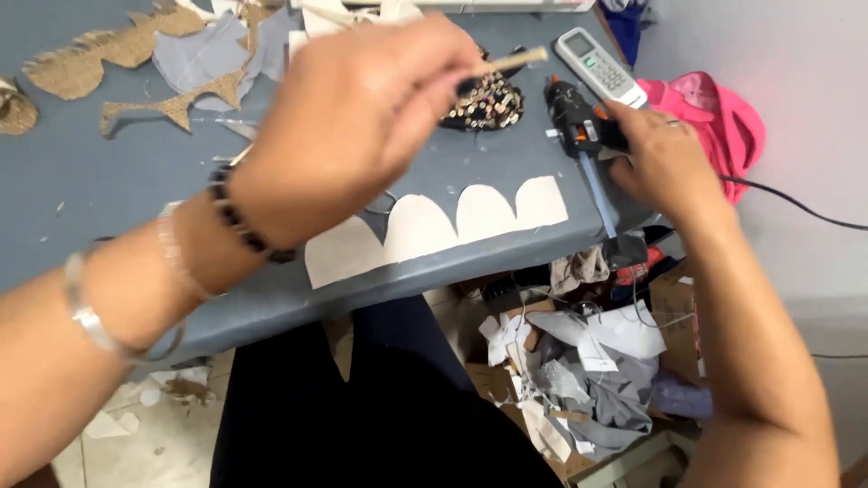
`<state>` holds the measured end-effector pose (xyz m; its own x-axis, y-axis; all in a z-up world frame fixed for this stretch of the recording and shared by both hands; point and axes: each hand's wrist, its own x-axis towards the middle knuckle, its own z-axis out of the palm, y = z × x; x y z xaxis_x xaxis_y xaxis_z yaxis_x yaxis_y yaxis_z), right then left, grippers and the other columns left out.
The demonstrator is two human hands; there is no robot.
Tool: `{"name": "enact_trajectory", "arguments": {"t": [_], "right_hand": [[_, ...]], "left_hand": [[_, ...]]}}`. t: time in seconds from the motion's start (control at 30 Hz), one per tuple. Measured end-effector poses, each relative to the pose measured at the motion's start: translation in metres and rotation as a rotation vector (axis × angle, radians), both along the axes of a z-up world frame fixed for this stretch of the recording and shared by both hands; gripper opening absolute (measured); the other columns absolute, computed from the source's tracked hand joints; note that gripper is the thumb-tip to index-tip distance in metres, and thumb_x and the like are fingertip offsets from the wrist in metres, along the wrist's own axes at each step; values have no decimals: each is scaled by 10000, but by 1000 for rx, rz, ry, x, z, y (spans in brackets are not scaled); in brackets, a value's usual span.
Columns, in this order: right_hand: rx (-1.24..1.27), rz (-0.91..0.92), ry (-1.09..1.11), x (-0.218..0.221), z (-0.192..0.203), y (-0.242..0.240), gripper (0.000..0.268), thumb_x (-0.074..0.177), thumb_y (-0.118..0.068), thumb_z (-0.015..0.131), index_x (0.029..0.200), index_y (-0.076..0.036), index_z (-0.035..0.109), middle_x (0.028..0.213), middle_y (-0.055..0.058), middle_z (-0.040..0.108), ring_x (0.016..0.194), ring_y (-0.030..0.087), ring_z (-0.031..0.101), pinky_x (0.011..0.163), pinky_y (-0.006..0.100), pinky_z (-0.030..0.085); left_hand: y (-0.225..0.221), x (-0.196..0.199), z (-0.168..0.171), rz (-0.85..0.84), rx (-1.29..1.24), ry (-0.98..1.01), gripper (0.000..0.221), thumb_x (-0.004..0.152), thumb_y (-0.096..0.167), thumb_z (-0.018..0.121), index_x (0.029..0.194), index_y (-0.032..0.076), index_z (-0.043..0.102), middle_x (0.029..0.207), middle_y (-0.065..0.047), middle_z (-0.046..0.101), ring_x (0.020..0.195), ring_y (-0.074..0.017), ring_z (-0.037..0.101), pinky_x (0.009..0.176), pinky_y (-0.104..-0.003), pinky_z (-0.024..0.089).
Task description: Making decorative flowers by cutting, folding, and gluing fabric scraps
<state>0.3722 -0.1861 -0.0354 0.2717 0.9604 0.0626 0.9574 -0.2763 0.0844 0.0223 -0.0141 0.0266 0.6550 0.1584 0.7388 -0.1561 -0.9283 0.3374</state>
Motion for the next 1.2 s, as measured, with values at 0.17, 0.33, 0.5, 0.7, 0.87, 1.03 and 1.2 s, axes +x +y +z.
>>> {"name": "enact_trajectory", "arguments": {"t": [0.17,0.33,0.5,0.7,0.87,1.03,1.2], "right_hand": [[93,140,-85,23,-3,12,606,777,-85,668,1377,-87,582,1187,221,646,1014,455,624,822,587,498],[281,162,89,27,27,-5,522,894,88,679,1390,-65,625,1143,209,667,1044,395,566,871,490,431],[239,-97,390,15,36,-10,501,794,-129,878,1204,-126,590,1104,63,682,925,209,655,798,358,496],[357,-114,426,42,18,-6,463,913,-133,764,1261,-102,460,1043,88,648,927,255,645,807,451,537],[526,-104,547,53,16,-6,448,934,-121,741,1264,-149,440,885,-38,640,835,97,577,795,323,448],[773,-62,701,19,39,-30,409,1012,-149,590,1393,-50,478,1121,57,635,879,139,633,716,301,595],[944,3,603,-1,5,-91,398,1132,-336,519,1286,29,556,1067,133,689,898,188,665,753,298,543]], "left_hand": [[-9,49,-24,-2,-74,311,170,1071,105,527,1095,88,693,713,-7,663,523,-108,570,388,-216,467],[2,87,-58,-115,-125,231,141,1036,167,544,917,112,594,695,-47,638,591,-275,591,595,-413,423],[1,116,-63,-94,-214,221,92,993,115,618,920,144,666,684,8,682,636,-196,653,645,-376,498],[-19,174,-75,-162,-304,462,108,956,196,683,958,195,791,918,21,783,772,-122,669,744,-313,555],[-57,242,-98,-301,-132,521,198,969,65,565,887,148,725,951,-9,726,768,-184,679,716,-349,602],[-57,266,-91,-152,-29,478,86,924,110,574,987,96,631,847,-193,723,800,-437,719,674,-561,557],[-35,221,-68,-91,-188,306,175,961,196,597,886,159,752,813,-35,770,764,-280,712,642,-447,548]]}}
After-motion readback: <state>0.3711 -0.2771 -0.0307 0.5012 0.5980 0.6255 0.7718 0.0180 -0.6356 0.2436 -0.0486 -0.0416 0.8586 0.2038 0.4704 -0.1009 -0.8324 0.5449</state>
